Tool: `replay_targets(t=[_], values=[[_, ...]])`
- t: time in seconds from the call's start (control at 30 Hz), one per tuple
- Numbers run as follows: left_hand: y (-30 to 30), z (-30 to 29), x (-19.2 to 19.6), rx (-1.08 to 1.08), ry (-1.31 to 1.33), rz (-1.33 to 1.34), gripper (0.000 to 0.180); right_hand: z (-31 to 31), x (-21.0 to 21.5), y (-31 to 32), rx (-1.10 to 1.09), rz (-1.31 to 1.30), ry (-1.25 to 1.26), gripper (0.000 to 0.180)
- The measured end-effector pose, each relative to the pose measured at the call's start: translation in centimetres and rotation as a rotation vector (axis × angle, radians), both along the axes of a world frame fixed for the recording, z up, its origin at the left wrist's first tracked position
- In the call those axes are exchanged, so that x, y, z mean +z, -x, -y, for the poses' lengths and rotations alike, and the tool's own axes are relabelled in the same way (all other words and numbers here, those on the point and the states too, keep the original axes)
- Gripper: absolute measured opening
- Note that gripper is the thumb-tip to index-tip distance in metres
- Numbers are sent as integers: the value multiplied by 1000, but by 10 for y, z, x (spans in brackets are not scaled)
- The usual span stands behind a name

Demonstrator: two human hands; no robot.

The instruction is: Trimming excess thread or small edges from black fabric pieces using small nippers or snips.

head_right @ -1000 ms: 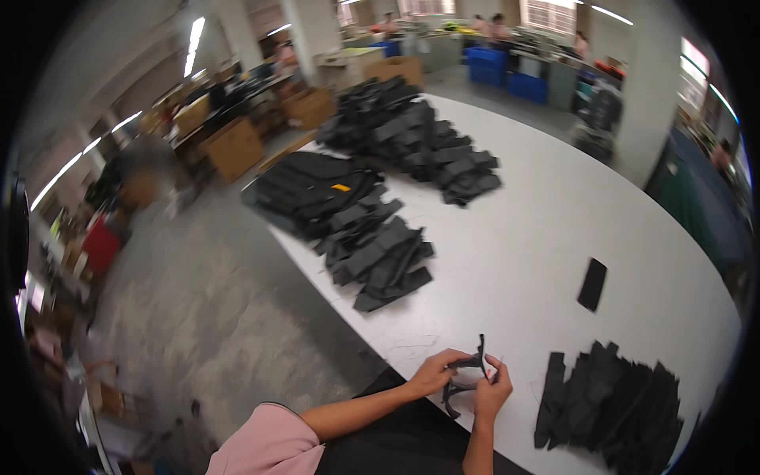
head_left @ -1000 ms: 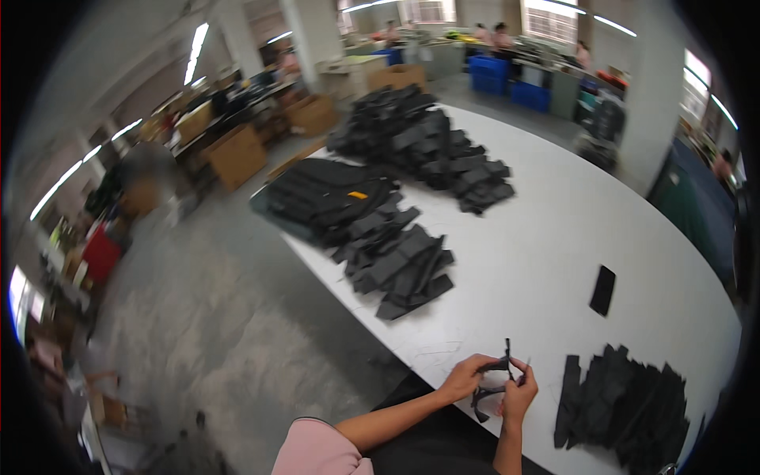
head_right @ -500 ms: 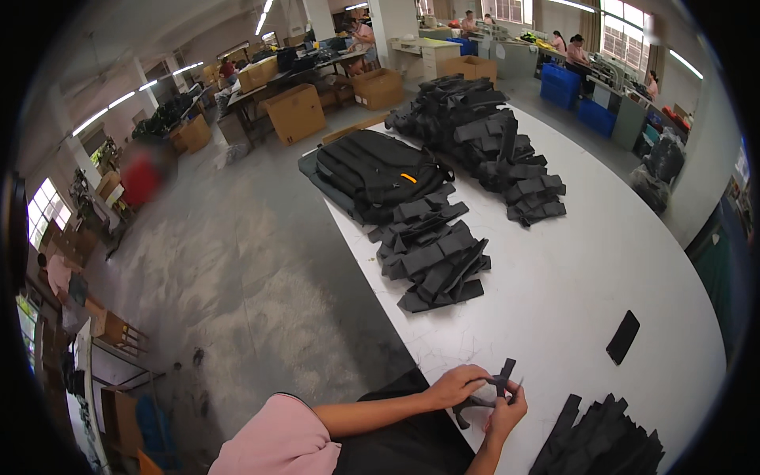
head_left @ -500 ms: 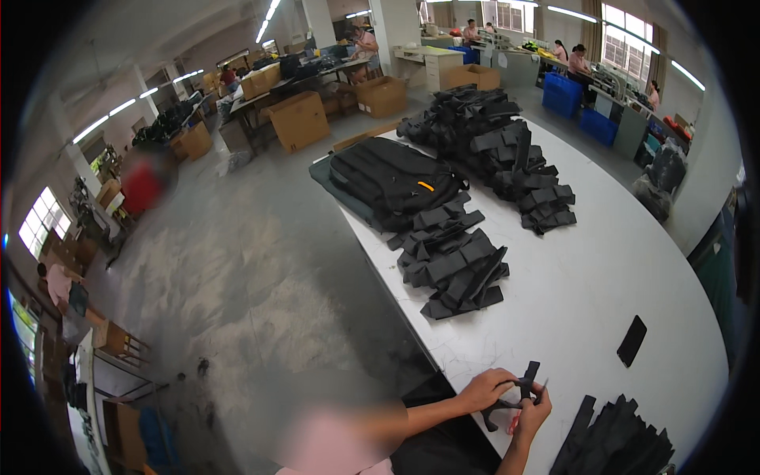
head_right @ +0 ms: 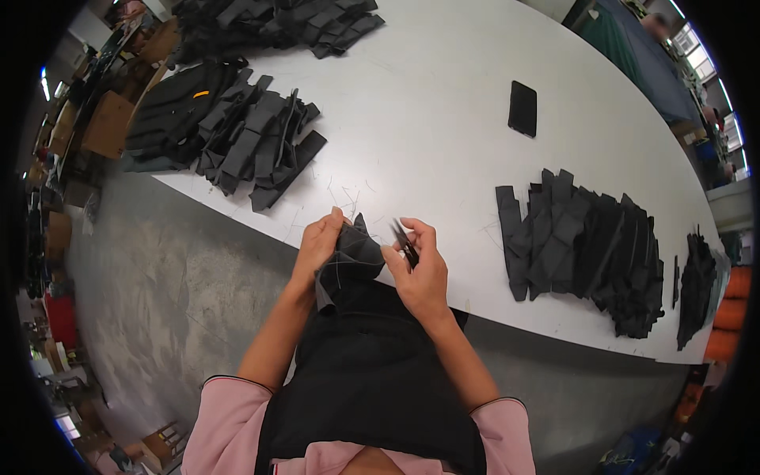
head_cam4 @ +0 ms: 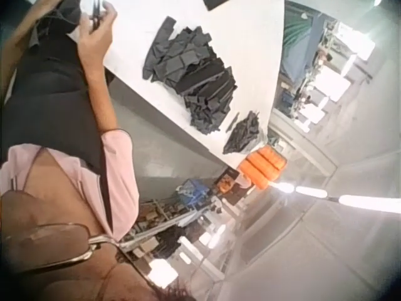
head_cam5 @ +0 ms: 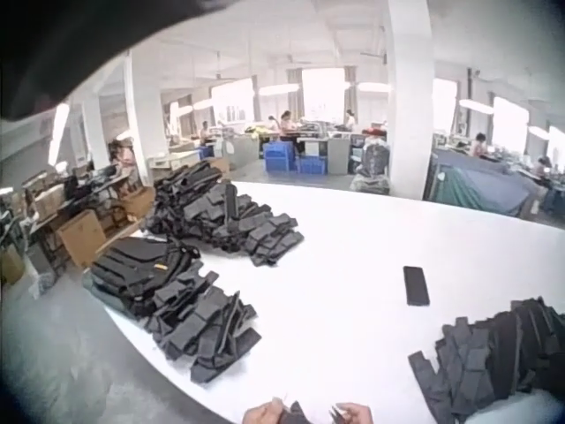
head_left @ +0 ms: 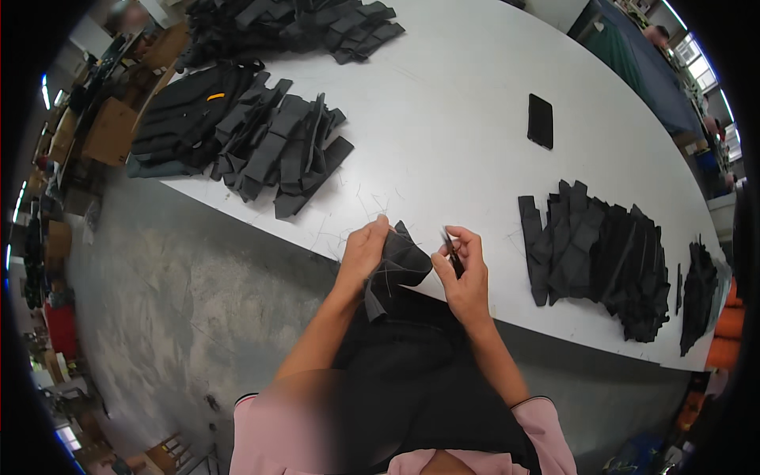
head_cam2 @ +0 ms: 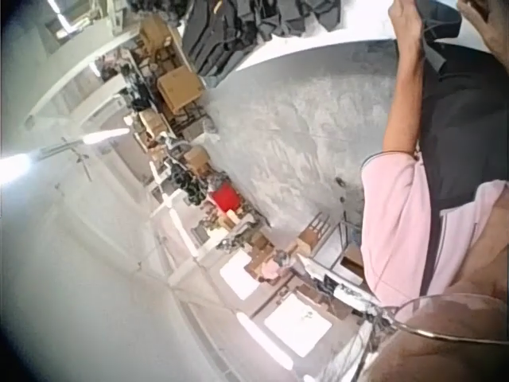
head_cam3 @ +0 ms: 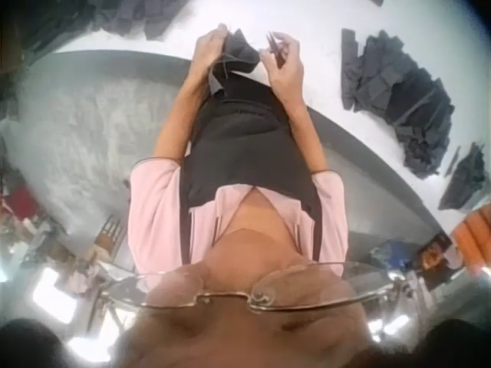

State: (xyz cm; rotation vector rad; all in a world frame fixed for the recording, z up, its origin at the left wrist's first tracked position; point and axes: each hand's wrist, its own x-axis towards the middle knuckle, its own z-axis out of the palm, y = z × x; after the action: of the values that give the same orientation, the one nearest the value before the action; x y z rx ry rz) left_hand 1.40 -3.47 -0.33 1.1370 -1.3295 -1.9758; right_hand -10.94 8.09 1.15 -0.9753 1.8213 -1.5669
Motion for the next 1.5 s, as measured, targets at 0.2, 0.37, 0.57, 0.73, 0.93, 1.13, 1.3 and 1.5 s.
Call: replay_targets(t=[0.2, 0.37, 0.57, 0.73, 0.93, 1.13, 1.3, 1.5], values=[[-2, -12, 13, -4, 1, 19, 45, -3, 33, 7, 194, -470, -63, 32], [-5, -14, 13, -46, 56, 55, 45, -1, 37, 7, 301, -748, 20, 31], [-2, -13, 14, -63, 49, 68, 45, 0, 35, 2, 266, -827, -2, 31], [-4, -12, 13, -92, 14, 59, 45, 0, 26, -1, 216, -802, 48, 31], [-3, -13, 15, -95, -59, 76, 45, -3, 24, 0, 163, -762, 56, 29], [-6, -10, 15, -130, -39, 75, 44, -2, 37, 5, 243, -595, 27, 26], [-10, -8, 16, -175, -44, 85, 45, -3, 37, 5, 221, -554, -17, 22], [-18, -1, 12, -358, -104, 23, 38, 4, 50, 26, 441, -821, 121, 24]])
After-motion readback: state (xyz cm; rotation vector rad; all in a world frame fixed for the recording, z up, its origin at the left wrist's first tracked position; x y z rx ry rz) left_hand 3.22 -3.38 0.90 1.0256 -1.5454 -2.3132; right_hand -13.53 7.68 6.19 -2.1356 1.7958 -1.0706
